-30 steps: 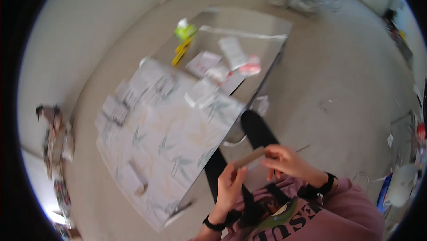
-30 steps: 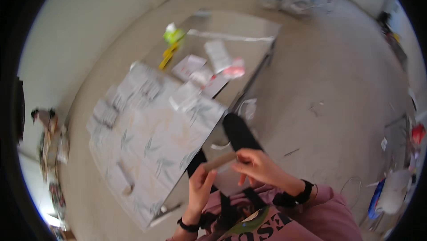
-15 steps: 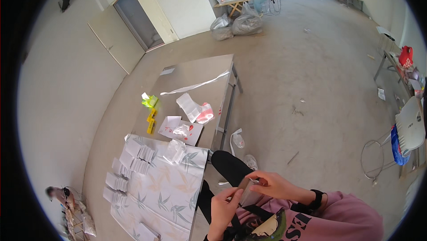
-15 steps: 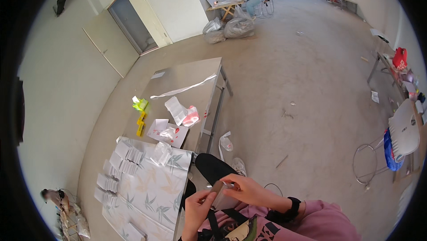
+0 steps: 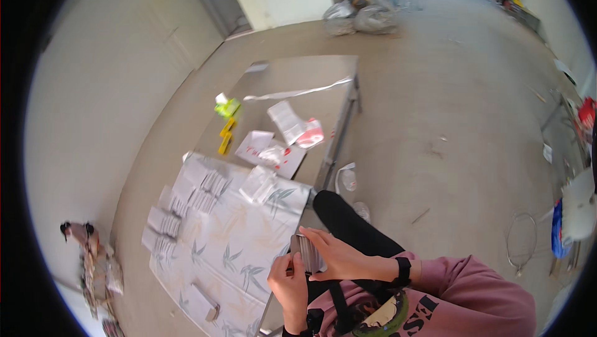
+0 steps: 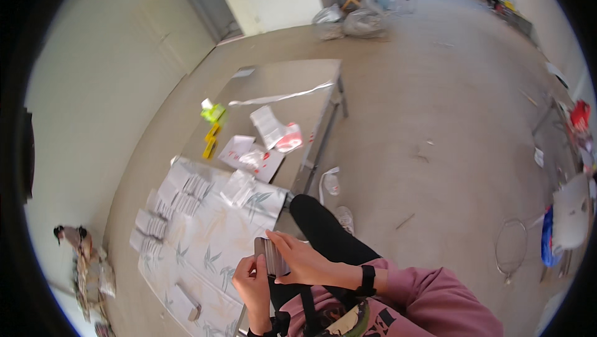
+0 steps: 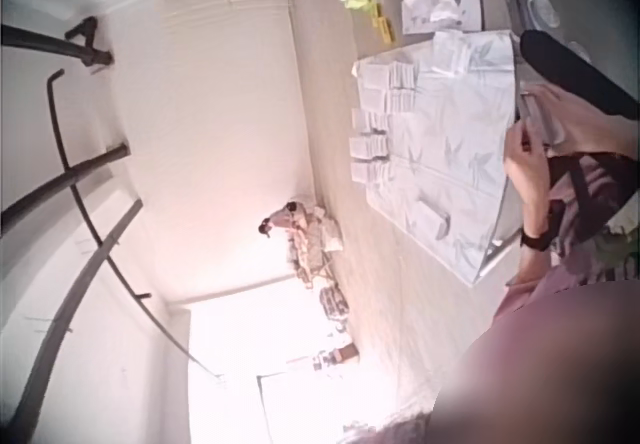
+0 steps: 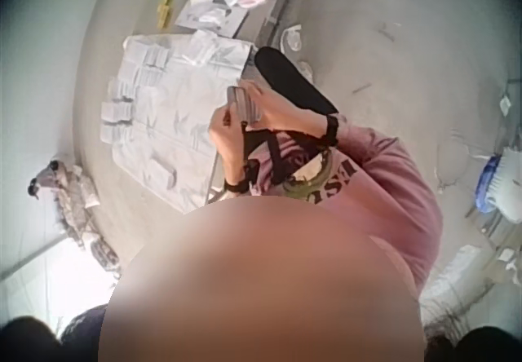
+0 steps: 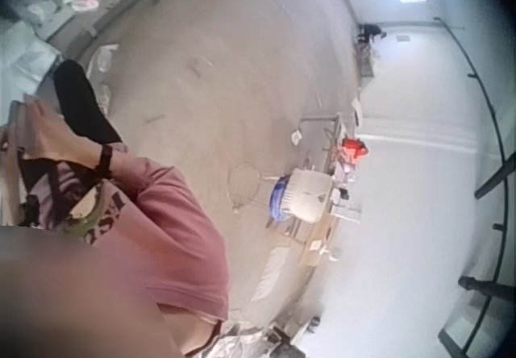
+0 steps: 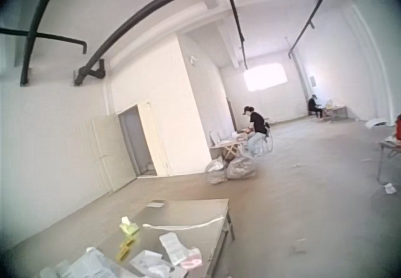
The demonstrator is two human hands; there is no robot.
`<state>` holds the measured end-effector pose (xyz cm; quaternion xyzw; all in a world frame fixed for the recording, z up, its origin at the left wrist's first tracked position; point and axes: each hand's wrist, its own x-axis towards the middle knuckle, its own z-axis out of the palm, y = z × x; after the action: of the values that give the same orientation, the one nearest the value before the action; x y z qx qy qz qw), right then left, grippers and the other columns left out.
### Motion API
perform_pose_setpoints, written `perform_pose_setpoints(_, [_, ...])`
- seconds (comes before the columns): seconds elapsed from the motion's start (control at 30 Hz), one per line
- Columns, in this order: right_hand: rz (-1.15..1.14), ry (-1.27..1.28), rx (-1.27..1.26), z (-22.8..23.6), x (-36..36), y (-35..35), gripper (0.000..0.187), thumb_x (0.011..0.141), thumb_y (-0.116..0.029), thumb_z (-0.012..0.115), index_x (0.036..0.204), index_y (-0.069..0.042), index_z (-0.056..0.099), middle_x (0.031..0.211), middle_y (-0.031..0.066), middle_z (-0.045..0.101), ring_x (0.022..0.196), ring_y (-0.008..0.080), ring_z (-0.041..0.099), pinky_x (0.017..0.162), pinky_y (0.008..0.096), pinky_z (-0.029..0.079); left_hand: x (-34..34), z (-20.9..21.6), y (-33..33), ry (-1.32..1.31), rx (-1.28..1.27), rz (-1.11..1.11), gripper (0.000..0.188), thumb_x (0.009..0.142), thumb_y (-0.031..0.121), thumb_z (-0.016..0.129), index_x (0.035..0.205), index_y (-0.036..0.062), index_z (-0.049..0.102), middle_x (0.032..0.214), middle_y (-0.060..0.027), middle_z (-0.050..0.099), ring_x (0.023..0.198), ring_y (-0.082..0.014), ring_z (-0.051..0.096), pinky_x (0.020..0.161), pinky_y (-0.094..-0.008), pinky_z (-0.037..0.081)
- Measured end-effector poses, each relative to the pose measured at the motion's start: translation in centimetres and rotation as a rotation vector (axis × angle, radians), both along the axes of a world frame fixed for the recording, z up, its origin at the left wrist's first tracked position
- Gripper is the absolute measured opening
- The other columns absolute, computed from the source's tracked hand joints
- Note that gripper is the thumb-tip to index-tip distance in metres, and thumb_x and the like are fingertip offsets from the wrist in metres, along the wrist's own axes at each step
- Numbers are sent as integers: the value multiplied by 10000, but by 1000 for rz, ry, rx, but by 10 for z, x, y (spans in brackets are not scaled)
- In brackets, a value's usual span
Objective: Packaging and organizing white sheets of material into small paper folders or envelopes.
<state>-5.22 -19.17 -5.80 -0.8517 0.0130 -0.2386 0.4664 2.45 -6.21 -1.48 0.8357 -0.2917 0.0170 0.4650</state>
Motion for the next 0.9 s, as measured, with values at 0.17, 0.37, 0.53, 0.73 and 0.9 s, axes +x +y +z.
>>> perform_pose_setpoints(0.17, [146, 95, 66, -19, 65, 28, 1196, 598, -343, 872, 1476, 13, 142, 1318, 264, 429, 1188, 432, 461, 993, 457, 408, 34, -10, 32, 62, -8, 159, 93, 863, 37, 638, 829, -47, 616, 724, -129, 584, 607, -232, 556, 568, -307, 456])
perform_pose_setpoints(0.37, [258, 22, 49, -27, 129, 32, 743, 725, -279, 799, 1329, -21, 450, 1232, 160, 536, 1124, 364, 509, 955, 420, 436, 98, -44, 65, 101, -81, 305, 61, 874, 20, 621, 855, -37, 633, 738, -121, 594, 659, -217, 555, 632, -290, 437])
perform_pose_setpoints(0.53, [183, 333, 239, -50, 173, 31, 290, 856, -212, 706, 1038, -45, 554, 900, 80, 615, 637, 208, 596, 588, 308, 464, 136, -82, 65, 260, -234, 291, 63, 855, 46, 682, 852, -17, 678, 740, -48, 620, 665, -107, 513, 629, -253, 418])
perform_pose_setpoints(0.73, [166, 424, 707, -53, 186, 51, 236, 957, -224, 597, 1062, -27, 522, 879, 77, 604, 672, 148, 691, 442, 227, 417, 141, -128, 52, 454, -731, 477, 194, 963, 171, 594, 935, -11, 655, 878, -18, 646, 774, -78, 519, 707, -233, 422])
perform_pose_setpoints(0.9, [201, 365, 856, -58, 182, 59, 207, 1005, -222, 501, 1028, -17, 527, 870, 53, 608, 666, 144, 700, 418, 202, 416, 132, -126, 37, 274, -599, 536, 286, 1016, 233, 490, 848, 21, 581, 785, 32, 543, 746, -56, 429, 677, -223, 362])
